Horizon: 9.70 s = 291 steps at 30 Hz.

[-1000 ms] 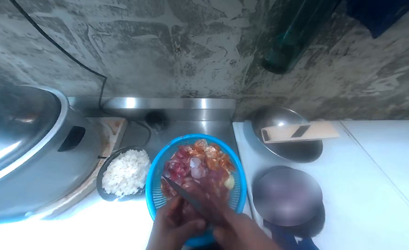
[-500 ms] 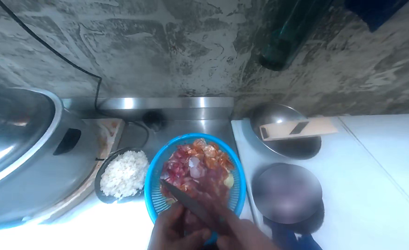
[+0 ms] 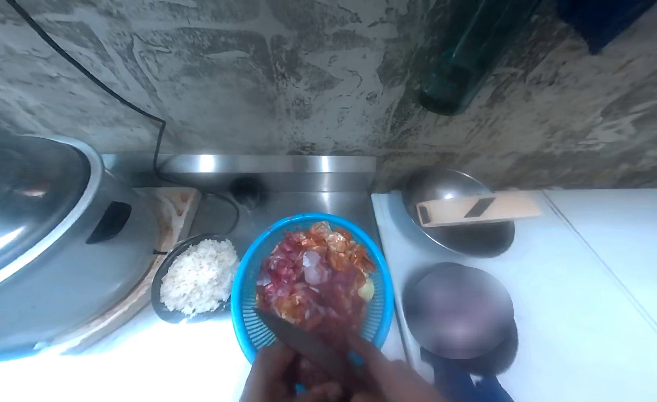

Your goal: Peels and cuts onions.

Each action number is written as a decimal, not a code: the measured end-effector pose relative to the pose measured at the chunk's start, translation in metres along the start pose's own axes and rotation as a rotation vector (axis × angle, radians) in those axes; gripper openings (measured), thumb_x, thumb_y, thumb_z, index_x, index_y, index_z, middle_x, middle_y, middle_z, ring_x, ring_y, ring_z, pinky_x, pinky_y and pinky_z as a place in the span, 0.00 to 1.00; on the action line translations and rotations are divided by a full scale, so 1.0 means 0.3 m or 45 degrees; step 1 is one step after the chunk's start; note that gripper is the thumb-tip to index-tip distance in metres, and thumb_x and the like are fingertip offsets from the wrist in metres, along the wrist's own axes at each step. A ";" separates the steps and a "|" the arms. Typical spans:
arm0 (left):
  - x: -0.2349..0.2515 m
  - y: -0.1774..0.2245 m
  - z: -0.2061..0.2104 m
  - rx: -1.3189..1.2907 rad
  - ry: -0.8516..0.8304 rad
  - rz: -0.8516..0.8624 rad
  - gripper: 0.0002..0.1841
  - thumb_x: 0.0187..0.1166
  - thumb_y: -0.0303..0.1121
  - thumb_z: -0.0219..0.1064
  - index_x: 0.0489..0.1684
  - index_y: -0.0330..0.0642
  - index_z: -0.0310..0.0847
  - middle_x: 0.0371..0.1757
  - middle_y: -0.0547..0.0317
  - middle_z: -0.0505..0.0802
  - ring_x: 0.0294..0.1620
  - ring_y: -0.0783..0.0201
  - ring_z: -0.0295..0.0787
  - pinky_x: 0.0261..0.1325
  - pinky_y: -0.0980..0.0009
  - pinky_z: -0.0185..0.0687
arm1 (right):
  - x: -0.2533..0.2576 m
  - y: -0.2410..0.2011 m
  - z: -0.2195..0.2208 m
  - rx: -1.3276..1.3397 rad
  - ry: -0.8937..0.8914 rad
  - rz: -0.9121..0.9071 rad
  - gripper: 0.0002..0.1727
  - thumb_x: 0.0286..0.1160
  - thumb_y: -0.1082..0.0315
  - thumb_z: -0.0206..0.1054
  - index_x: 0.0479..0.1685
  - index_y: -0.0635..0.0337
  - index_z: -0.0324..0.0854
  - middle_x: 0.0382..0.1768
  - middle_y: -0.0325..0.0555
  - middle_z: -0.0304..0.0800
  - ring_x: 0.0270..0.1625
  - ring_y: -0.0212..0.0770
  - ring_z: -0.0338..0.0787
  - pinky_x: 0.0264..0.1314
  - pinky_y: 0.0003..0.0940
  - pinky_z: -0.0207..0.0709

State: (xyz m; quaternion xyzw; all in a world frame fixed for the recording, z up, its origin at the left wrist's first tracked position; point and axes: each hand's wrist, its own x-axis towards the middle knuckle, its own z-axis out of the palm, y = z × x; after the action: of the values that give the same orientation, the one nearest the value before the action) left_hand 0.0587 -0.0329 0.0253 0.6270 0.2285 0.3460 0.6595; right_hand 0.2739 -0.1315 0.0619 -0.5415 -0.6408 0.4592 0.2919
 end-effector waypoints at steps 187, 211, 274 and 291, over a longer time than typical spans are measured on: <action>-0.058 -0.089 0.017 0.080 0.197 0.281 0.38 0.67 0.34 0.83 0.81 0.40 0.74 0.76 0.54 0.85 0.73 0.58 0.84 0.75 0.55 0.84 | 0.102 0.079 0.065 0.443 0.209 -0.186 0.33 0.89 0.42 0.53 0.75 0.62 0.67 0.34 0.41 0.82 0.28 0.29 0.80 0.30 0.29 0.79; -0.029 -0.119 0.076 -1.014 0.132 -0.198 0.32 0.81 0.41 0.69 0.84 0.43 0.64 0.66 0.51 0.89 0.60 0.55 0.91 0.63 0.52 0.88 | 0.094 0.072 0.062 0.716 0.192 -0.220 0.23 0.87 0.45 0.58 0.68 0.50 0.75 0.27 0.34 0.83 0.23 0.25 0.78 0.25 0.22 0.74; -0.094 -0.188 0.026 -0.724 0.087 -0.029 0.30 0.73 0.35 0.76 0.77 0.50 0.75 0.64 0.58 0.92 0.60 0.62 0.91 0.66 0.58 0.87 | 0.061 0.059 0.047 -0.097 0.090 -0.033 0.34 0.90 0.44 0.51 0.81 0.64 0.69 0.34 0.52 0.91 0.30 0.42 0.90 0.35 0.46 0.87; -0.085 -0.196 0.027 -0.941 0.074 -0.063 0.31 0.77 0.36 0.73 0.82 0.53 0.73 0.68 0.55 0.90 0.63 0.60 0.90 0.67 0.56 0.86 | 0.031 0.059 0.030 -0.182 0.023 0.012 0.40 0.89 0.44 0.53 0.89 0.67 0.59 0.29 0.52 0.89 0.27 0.45 0.88 0.33 0.50 0.85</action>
State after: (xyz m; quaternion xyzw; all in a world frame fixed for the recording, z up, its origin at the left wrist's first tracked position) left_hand 0.0580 -0.0559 -0.0351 0.3306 0.1218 0.4068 0.8428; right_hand 0.2712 -0.1251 0.0410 -0.5683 -0.6666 0.4088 0.2561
